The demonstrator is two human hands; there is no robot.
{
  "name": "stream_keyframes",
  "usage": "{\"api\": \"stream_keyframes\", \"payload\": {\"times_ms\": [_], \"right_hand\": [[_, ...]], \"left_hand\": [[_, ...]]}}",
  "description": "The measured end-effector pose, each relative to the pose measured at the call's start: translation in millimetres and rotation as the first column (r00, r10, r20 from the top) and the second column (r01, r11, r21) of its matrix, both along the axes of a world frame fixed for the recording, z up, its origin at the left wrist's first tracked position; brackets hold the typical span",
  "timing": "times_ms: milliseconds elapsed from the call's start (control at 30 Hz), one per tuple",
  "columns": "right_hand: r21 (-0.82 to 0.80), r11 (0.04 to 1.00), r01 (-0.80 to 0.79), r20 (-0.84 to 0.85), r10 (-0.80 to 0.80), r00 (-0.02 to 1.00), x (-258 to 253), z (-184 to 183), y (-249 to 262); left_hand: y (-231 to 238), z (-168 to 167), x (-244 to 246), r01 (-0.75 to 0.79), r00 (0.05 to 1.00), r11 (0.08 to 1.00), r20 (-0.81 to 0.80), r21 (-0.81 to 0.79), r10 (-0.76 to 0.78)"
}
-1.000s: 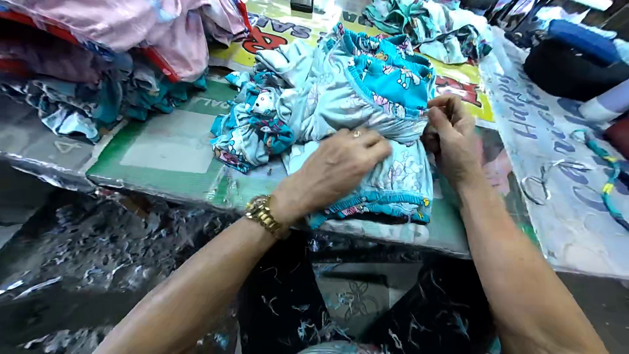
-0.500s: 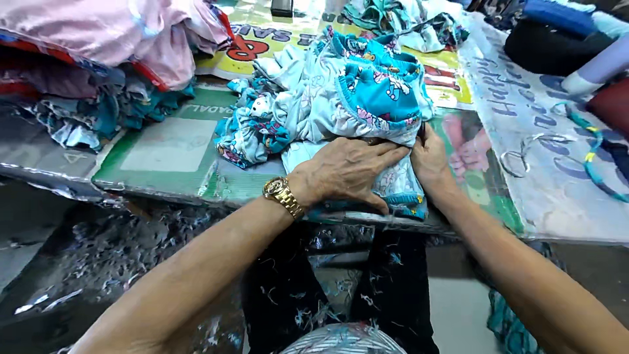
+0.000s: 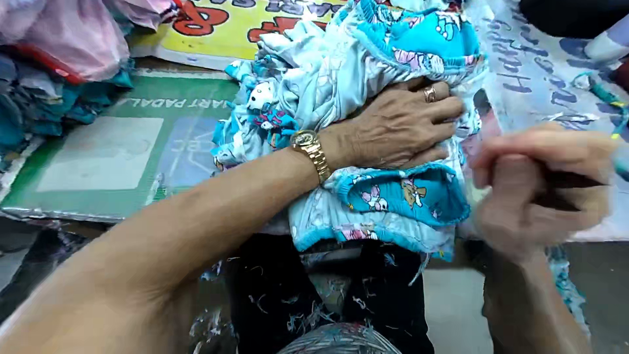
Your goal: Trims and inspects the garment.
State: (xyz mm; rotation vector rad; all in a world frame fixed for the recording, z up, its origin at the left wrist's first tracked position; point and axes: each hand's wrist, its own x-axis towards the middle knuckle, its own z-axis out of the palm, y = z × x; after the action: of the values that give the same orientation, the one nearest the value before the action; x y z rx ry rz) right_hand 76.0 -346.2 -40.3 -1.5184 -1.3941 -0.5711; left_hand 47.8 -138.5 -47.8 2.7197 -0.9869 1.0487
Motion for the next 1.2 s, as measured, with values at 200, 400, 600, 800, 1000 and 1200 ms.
{"api": "stream_keyframes", "payload": {"times_ms": [200,400,600,800,1000,1200], "right_hand": [[-0.033,0.999,-0.014,0.196,0.020,0.980,12,-3,0],[-0.357,0.933,-0.034,0.114,0.080,0.990,6,-33,-32],[-0.329,0.944,0.029,0.070,-0.006,0.998,-13,-64,-73],[-0.270,0.954,0.126,0.065,-0.112,0.992,-41,-68,-81],[0.055,0.995,-0.088,-0.239,0.098,0.966,-45,-7,-61],[-0.101,0.914,-0.392,-0.622,0.249,0.742,-48,-41,-13]], "left_hand": [[6,11,-40,0.061,0.992,0.998,-0.114,0.010,-0.059],[-15,-4,-108,-0.126,0.964,0.991,-0.241,-0.052,0.110],[-15,-35,-186,-0.297,0.951,0.943,-0.131,-0.150,0.278],[-36,-25,-199,-0.454,0.888,0.879,-0.162,-0.146,0.431],[-82,-10,-156,-0.561,0.828,0.787,-0.186,-0.255,0.530],[-84,-49,-155,-0.551,0.831,0.812,-0.043,-0.191,0.554]]}}
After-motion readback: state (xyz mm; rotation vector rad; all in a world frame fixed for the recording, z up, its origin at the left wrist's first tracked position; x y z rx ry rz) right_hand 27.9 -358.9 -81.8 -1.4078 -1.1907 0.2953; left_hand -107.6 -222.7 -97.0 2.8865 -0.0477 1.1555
